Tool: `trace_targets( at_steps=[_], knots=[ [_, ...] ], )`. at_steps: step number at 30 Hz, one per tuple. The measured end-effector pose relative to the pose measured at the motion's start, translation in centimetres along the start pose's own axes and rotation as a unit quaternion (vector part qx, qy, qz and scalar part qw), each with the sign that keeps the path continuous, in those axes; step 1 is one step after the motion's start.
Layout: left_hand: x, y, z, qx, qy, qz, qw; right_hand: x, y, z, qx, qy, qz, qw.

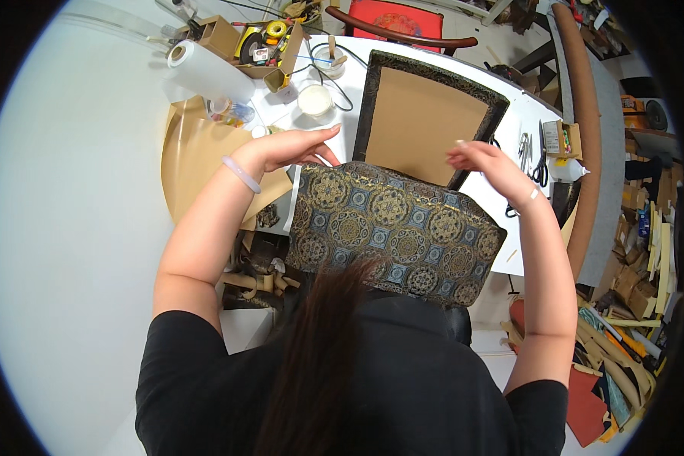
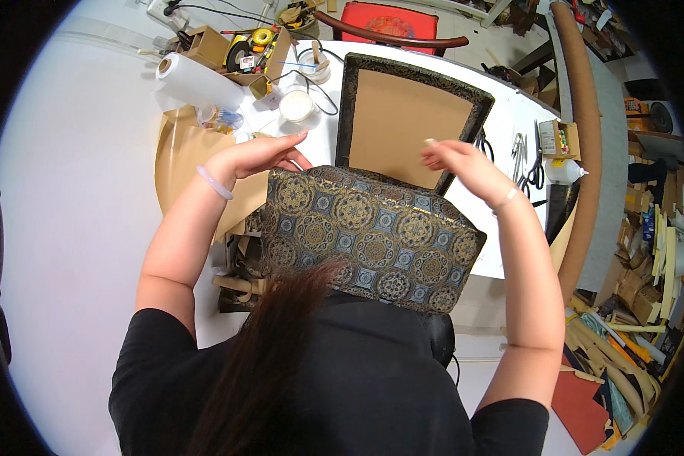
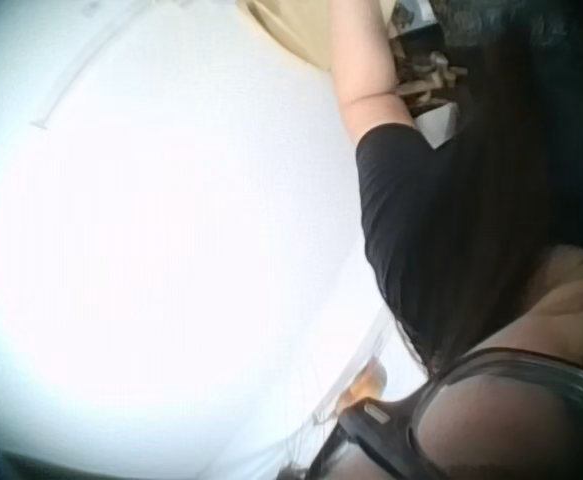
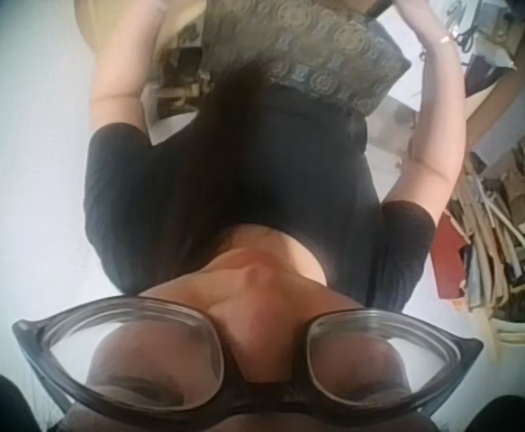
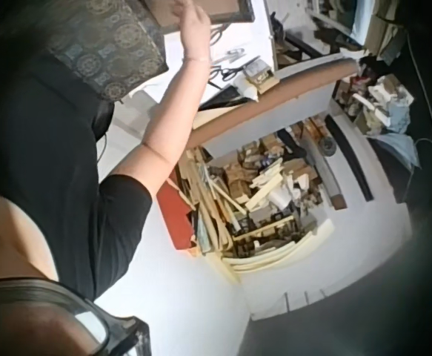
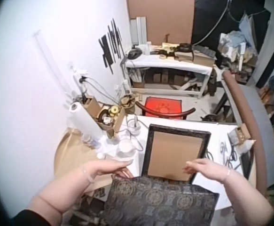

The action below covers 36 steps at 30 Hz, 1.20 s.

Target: The person aligns a patterned fabric flap onto a rectangular pouch base, repeatedly lifting and repositioning the flap to check fit and alignment. They smooth the fabric and adjust edges by hand, then place the flap back down and continue fine-tuning the placement.

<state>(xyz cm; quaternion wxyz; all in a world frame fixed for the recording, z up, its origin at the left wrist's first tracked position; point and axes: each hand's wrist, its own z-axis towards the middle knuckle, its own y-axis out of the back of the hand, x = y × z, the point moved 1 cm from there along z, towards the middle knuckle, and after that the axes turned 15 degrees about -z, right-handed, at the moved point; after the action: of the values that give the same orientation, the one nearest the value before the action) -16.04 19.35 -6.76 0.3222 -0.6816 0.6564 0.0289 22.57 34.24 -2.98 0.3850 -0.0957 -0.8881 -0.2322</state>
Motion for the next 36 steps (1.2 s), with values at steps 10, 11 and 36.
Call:
trace_targets(
  at_steps=[10,11,36],
  knots=[
    [-1.1,-0.9,-2.1,0.020,-0.128,0.050,0.990,4.3,-2.3,-0.3,0.134,-0.044,-0.040,0.989],
    [-1.3,-1.2,-2.1,0.035,-0.154,0.039,0.987,4.4,-2.4,-0.7,0.126,-0.044,-0.060,0.989],
    [2.0,-6.8,-5.5,-0.136,-0.510,-0.101,0.843,12.6,-8.2,3.0,0.052,0.080,-0.203,0.975]
  ],
)
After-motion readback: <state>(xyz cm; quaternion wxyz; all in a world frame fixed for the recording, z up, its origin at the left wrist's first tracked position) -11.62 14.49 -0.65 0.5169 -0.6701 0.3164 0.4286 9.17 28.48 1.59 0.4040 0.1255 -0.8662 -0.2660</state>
